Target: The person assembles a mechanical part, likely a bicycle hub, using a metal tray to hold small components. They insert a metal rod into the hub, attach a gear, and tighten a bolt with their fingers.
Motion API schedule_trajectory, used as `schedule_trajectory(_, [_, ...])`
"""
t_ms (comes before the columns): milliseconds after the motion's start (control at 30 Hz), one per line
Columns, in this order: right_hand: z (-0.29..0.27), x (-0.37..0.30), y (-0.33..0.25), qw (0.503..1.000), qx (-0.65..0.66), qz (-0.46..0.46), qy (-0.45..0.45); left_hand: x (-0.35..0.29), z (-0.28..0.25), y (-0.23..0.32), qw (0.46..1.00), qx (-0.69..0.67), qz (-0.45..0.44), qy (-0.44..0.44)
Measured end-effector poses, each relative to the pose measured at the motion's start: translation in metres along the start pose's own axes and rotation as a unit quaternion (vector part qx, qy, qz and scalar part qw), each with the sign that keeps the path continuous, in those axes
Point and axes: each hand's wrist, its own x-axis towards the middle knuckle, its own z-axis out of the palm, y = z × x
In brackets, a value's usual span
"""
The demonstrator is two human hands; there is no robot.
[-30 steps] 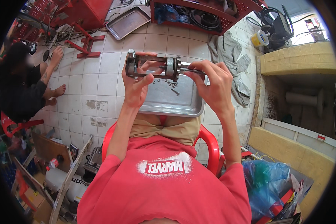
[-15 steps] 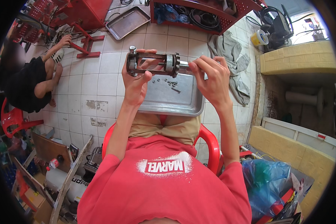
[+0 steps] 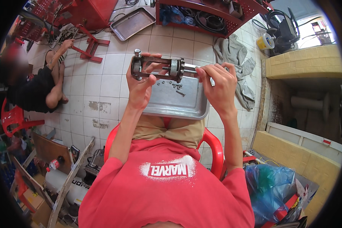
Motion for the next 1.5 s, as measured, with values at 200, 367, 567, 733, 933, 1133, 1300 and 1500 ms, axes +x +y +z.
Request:
schedule_trajectory(200, [0.002,-0.002,-0.006,0.999,0.032,0.031,0.002,0.002,-0.001,0.001,1.0,0.009,0.002,0.0])
schedule_trajectory(367, [0.008,-0.009,-0.002,0.997,0.031,0.06,-0.039,-0.001,-0.002,0.0,1.0,0.018,-0.003,0.002])
schedule_trajectory(567, [0.003,-0.008,-0.005,0.999,-0.017,0.025,-0.024,-0.005,-0.001,0.0,1.0,0.014,-0.009,0.005])
schedule_trajectory(733, [0.007,-0.009,-0.007,0.999,0.029,0.035,-0.002,-0.003,0.0,0.0,1.0,0.019,0.004,0.003])
schedule_trajectory(933, [0.006,-0.011,-0.011,0.997,0.044,0.061,-0.03,-0.007,-0.001,-0.001,1.0,0.018,-0.004,-0.005])
schedule_trajectory(1133, [0.008,-0.015,-0.007,0.995,0.044,0.074,-0.045,-0.007,-0.004,-0.001,1.0,0.014,-0.011,-0.008])
schedule_trajectory(1300, [0.003,-0.009,-0.015,0.998,0.026,0.052,-0.012,-0.005,-0.004,-0.001,1.0,0.017,-0.001,-0.007])
schedule_trajectory(1500, [0.003,-0.01,-0.013,0.998,0.008,0.059,-0.036,-0.007,-0.005,-0.004,1.0,0.002,0.003,-0.016])
